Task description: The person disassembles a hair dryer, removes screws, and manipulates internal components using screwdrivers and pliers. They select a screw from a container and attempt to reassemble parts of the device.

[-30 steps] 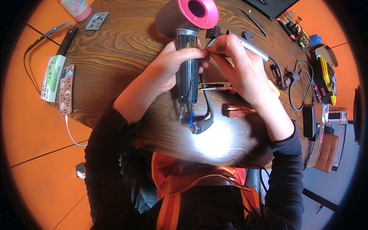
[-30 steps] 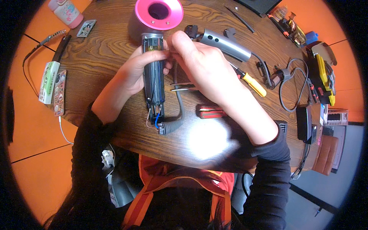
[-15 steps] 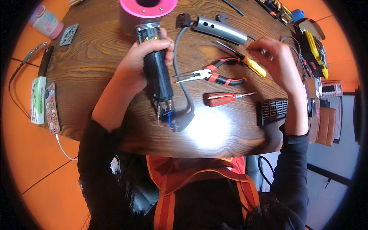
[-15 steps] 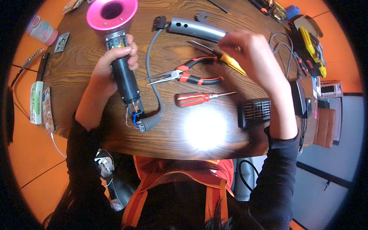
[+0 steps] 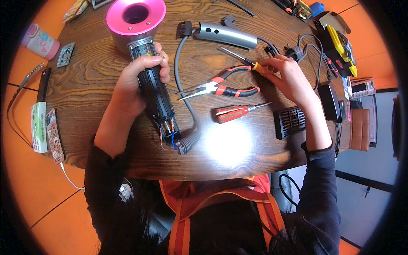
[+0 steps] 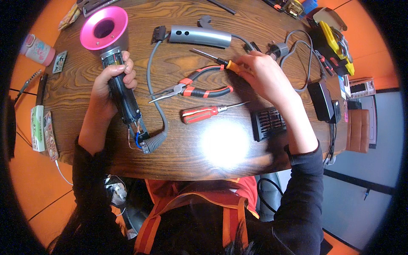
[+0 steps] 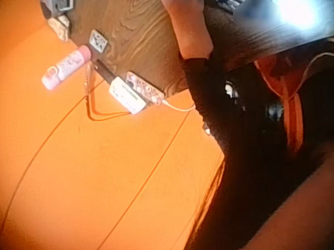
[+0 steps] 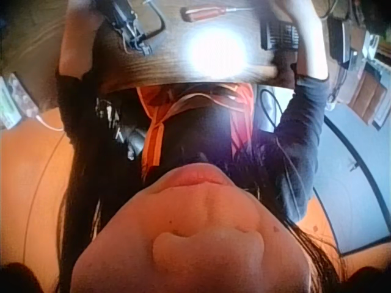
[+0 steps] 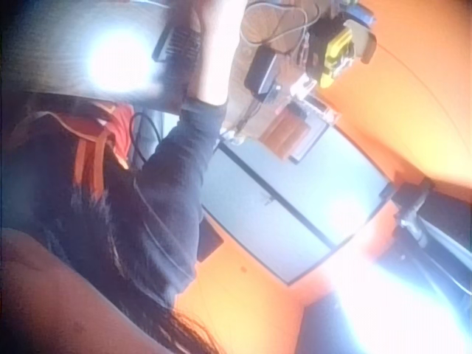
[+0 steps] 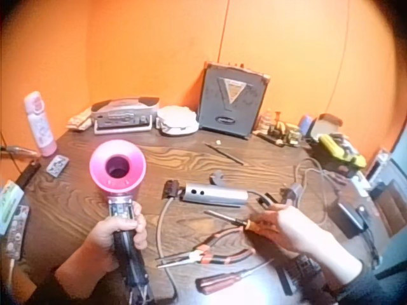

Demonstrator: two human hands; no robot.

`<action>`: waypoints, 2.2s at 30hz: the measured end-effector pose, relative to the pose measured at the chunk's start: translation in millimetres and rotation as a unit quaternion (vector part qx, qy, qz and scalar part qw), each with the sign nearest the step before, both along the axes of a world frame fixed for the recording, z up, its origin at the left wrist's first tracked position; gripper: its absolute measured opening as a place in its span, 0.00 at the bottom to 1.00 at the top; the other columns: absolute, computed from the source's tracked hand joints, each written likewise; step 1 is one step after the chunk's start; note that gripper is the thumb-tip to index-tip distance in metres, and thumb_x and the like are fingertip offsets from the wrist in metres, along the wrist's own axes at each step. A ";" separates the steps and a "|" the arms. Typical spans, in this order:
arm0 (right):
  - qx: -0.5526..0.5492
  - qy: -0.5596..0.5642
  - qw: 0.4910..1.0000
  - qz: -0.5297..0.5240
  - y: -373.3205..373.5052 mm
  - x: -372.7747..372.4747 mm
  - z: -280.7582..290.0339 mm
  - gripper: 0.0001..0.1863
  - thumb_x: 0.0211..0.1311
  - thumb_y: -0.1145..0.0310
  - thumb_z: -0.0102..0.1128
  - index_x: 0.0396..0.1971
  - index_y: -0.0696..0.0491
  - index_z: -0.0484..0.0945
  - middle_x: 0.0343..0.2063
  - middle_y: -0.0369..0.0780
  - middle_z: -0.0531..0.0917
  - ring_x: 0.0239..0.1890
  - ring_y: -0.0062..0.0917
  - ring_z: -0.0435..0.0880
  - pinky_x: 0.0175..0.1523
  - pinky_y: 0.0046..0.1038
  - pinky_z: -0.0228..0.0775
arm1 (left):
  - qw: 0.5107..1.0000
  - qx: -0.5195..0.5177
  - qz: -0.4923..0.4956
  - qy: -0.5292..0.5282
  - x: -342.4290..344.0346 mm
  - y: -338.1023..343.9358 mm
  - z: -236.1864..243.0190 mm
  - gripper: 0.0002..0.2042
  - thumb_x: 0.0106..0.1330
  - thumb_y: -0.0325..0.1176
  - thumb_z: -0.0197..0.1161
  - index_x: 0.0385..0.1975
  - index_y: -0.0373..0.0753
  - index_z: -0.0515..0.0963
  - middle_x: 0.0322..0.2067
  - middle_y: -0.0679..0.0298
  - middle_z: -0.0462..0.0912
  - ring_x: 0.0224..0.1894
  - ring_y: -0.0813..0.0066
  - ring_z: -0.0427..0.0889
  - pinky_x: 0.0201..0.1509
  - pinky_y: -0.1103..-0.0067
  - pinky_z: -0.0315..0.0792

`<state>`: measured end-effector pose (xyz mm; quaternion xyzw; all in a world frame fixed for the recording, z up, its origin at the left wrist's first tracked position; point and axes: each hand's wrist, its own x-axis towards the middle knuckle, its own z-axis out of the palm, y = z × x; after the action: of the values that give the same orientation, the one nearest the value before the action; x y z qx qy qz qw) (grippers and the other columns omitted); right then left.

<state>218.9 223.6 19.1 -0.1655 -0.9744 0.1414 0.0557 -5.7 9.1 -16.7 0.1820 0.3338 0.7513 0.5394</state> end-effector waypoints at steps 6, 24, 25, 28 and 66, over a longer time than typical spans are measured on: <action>0.016 -0.015 1.000 0.012 -0.6 2.6 -2.3 0.14 0.48 0.75 0.55 0.38 0.60 0.73 0.31 0.46 0.75 0.35 0.38 0.75 0.40 0.28 0.67 | 1.000 0.001 -0.004 -0.013 0.9 -0.9 1.2 0.12 0.52 0.25 0.50 0.37 0.38 0.61 0.23 0.67 0.64 0.21 0.82 0.63 0.25 0.85 0.60; -0.005 0.105 0.994 0.034 -3.2 -4.8 -17.8 0.14 0.54 0.77 0.50 0.42 0.56 0.71 0.30 0.44 0.70 0.33 0.34 0.72 0.38 0.27 0.66 | 0.997 0.058 -0.024 -0.052 -8.2 -2.3 -4.9 0.11 0.52 0.26 0.51 0.35 0.39 0.62 0.24 0.65 0.65 0.23 0.79 0.65 0.28 0.84 0.62; -0.024 0.117 0.992 0.031 -2.3 -5.1 -21.6 0.15 0.52 0.77 0.52 0.42 0.56 0.71 0.30 0.44 0.70 0.33 0.35 0.73 0.38 0.28 0.67 | 0.997 0.054 -0.022 -0.044 -8.8 -2.3 -5.1 0.11 0.52 0.26 0.51 0.35 0.39 0.62 0.23 0.65 0.65 0.23 0.79 0.64 0.28 0.84 0.61; -0.032 0.125 0.991 0.027 -2.0 -3.5 -29.3 0.15 0.50 0.78 0.53 0.41 0.56 0.71 0.30 0.44 0.71 0.33 0.36 0.73 0.39 0.29 0.68 | 0.998 0.050 -0.019 -0.039 -9.5 -3.2 -6.0 0.11 0.51 0.26 0.51 0.35 0.39 0.62 0.23 0.65 0.65 0.22 0.79 0.64 0.27 0.84 0.60; -0.548 0.448 0.706 0.033 -62.1 -73.9 17.3 0.33 0.57 0.77 0.50 0.57 0.48 0.43 0.37 0.49 0.75 0.38 0.34 0.78 0.39 0.30 0.76 | 0.995 0.064 -0.034 -0.067 -2.7 -3.6 -2.8 0.12 0.54 0.27 0.52 0.37 0.38 0.61 0.23 0.66 0.66 0.21 0.82 0.64 0.25 0.86 0.61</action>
<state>145.1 161.6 36.4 -0.0519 -0.5908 0.7096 0.3805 -8.4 5.5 -19.6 0.1769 0.2415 0.7628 0.5732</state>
